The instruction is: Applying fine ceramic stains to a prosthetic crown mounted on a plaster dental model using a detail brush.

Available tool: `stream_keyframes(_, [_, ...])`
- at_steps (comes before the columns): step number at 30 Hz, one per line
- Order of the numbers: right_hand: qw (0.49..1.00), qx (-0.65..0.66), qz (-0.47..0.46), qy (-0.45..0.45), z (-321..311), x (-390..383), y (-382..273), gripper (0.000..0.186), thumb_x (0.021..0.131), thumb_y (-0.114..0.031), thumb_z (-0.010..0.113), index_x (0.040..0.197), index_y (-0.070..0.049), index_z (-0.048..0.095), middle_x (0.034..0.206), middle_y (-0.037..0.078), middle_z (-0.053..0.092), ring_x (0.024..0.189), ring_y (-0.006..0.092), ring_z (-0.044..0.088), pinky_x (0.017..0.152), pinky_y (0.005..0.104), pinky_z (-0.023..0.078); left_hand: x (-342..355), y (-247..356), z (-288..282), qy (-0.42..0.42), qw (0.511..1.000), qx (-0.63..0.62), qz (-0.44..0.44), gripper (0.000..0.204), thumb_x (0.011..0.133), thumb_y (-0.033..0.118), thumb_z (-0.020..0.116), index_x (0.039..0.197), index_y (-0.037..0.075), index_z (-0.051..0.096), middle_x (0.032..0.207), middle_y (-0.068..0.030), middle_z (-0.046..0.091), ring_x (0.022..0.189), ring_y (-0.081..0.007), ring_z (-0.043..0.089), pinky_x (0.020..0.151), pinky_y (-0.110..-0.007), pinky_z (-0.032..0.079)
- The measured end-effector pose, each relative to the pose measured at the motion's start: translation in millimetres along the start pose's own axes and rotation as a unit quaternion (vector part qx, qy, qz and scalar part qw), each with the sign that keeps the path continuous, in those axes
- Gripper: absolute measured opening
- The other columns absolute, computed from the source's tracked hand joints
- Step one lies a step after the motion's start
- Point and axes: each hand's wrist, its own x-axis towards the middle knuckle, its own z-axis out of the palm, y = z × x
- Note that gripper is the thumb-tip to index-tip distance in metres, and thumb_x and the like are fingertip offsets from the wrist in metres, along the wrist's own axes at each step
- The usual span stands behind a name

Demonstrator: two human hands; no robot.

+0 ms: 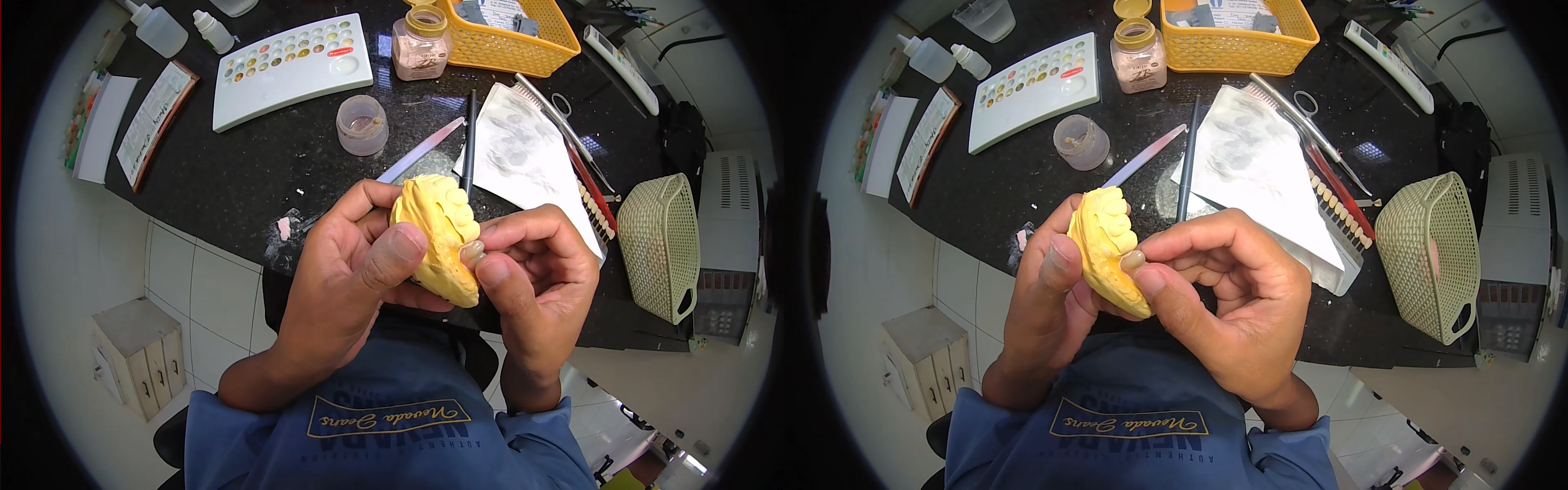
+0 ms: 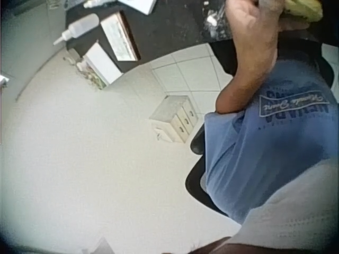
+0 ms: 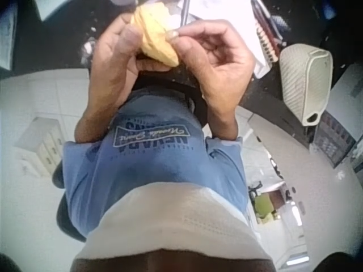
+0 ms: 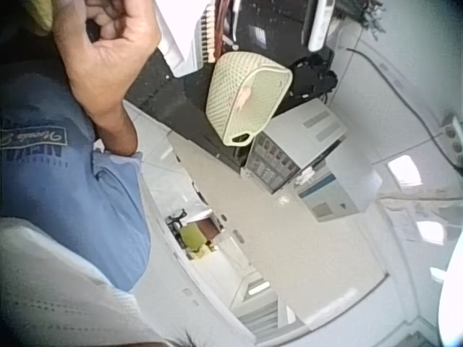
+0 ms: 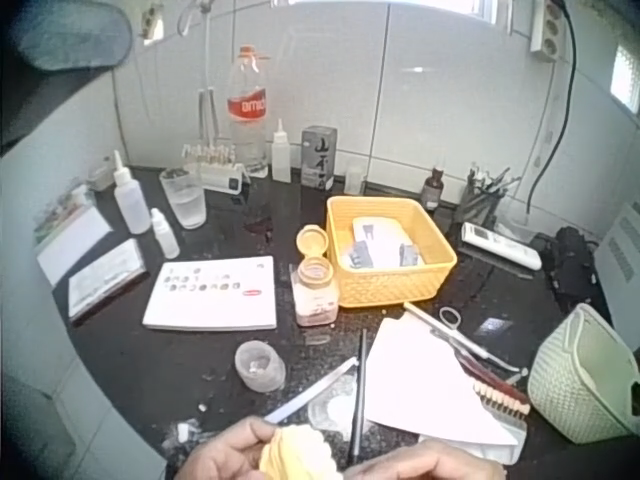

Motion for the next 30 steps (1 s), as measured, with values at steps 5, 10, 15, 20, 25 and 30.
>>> stream_keyframes(5, [1.0, -0.007, 0.006, 0.009, 0.6, 0.1, -0.5, 0.018, 0.08, 0.008, 0.064, 0.096, 0.008, 0.056, 0.091, 0.016, 0.065, 0.083, 0.0144, 0.065, 0.075, 0.0231, 0.053, 0.0, -1.0, -0.1, 0.004, 1.0, 0.001, 0.003, 0.07, 0.083, 0.056, 0.058, 0.117, -0.003, 0.038, 0.098, -0.011, 0.055, 0.086, -0.0162, 0.064, 0.07, -0.031, 0.059])
stream_keyframes(10, [1.0, -0.01, 0.002, 0.004, 0.2, -0.4, -0.5, 0.018, 0.08, 0.007, 0.065, 0.096, 0.008, 0.056, 0.091, 0.016, 0.065, 0.083, 0.0145, 0.065, 0.075, 0.0232, 0.053, -0.7, -1.5, -0.1, 0.004, 1.0, 0.0, 0.005, 0.069, 0.084, 0.055, 0.058, 0.116, -0.002, 0.038, 0.098, -0.0111, 0.055, 0.087, -0.0162, 0.064, 0.071, -0.032, 0.059])
stream_keyframes(15, [1.0, 0.001, 0.008, 0.001, -0.1, -1.5, -1.6, 0.019, 0.08, 0.006, 0.065, 0.097, 0.008, 0.056, 0.091, 0.016, 0.065, 0.084, 0.0145, 0.065, 0.076, 0.0234, 0.053, -1.1, -8.7, -6.5, -0.029, 0.996, -0.074, 0.039, 0.049, 0.089, 0.033, 0.061, 0.116, -0.002, 0.04, 0.105, -0.0143, 0.059, 0.091, -0.0195, 0.065, 0.069, -0.032, 0.059])
stream_keyframes(20, [1.0, 0.0, 0.006, -0.002, -0.4, -2.3, -0.4, 0.019, 0.08, 0.006, 0.065, 0.097, 0.008, 0.057, 0.091, 0.015, 0.065, 0.083, 0.0141, 0.065, 0.076, 0.0236, 0.053, -1.4, -9.0, -6.7, -0.03, 0.996, -0.068, 0.043, 0.05, 0.089, 0.033, 0.061, 0.116, -0.002, 0.039, 0.105, -0.0148, 0.059, 0.09, -0.0196, 0.065, 0.069, -0.031, 0.059])
stream_keyframes(25, [1.0, -0.002, 0.005, -0.004, -1.0, -2.3, -0.1, 0.018, 0.08, 0.006, 0.065, 0.097, 0.008, 0.056, 0.092, 0.016, 0.065, 0.083, 0.014, 0.065, 0.076, 0.0236, 0.053, -1.1, -9.0, -6.2, -0.03, 0.996, -0.068, 0.045, 0.051, 0.089, 0.034, 0.062, 0.116, -0.003, 0.039, 0.105, -0.015, 0.058, 0.09, -0.0195, 0.065, 0.069, -0.031, 0.059])
stream_keyframes(30, [1.0, 0.001, 0.006, -0.007, -0.6, -2.2, -0.8, 0.018, 0.081, 0.006, 0.065, 0.096, 0.009, 0.056, 0.092, 0.016, 0.065, 0.083, 0.014, 0.065, 0.076, 0.0235, 0.053, -1.4, -8.8, -5.4, -0.024, 0.997, -0.066, 0.044, 0.052, 0.088, 0.034, 0.062, 0.116, -0.003, 0.039, 0.105, -0.0153, 0.058, 0.09, -0.0196, 0.065, 0.069, -0.031, 0.059])
